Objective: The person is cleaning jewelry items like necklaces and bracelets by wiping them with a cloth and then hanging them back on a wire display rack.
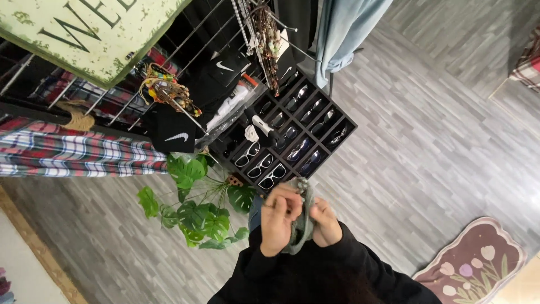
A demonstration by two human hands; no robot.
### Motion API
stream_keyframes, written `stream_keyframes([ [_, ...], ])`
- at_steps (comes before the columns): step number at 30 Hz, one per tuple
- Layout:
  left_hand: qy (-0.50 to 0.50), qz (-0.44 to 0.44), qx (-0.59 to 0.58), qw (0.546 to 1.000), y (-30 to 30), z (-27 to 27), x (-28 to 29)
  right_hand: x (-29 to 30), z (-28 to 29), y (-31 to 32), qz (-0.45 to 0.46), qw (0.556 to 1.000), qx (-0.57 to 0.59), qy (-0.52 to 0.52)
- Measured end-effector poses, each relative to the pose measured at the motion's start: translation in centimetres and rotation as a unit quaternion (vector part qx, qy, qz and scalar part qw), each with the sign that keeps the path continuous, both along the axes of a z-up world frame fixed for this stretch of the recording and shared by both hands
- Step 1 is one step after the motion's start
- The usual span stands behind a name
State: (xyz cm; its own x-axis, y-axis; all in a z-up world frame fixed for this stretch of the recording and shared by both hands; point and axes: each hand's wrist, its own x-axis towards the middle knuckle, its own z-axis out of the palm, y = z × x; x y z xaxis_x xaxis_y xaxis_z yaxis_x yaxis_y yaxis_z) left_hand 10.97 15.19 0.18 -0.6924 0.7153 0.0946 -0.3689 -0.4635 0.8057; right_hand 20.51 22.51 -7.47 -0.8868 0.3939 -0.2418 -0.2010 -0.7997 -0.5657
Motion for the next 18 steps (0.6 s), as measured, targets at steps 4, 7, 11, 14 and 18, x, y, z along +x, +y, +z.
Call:
stream_keyframes([
  [4,0.033,0.006,-0.010,0.999,0.8,1.1,1.7,-0.9,1.9,0.6,-0.076,0.985,0.138,-0.068],
  [7,0.038,0.019,-0.020,0.999,0.9,0.6,2.0,-1.5,2.7,0.7,-0.104,0.973,0.189,-0.088],
  [11,-0.019,-0.017,-0.027,0.999,0.8,0.5,1.4,-1.8,0.5,1.2,-0.138,0.968,0.187,-0.098],
  [14,-0.034,0.004,-0.008,0.999,0.7,0.0,-0.2,-2.4,-0.5,1.4,-0.127,0.985,0.089,-0.080],
  [18,0.011,0.064,-0.010,0.998,0.3,0.7,-2.5,-2.9,3.3,1.8,-0.042,0.998,0.009,-0.048],
])
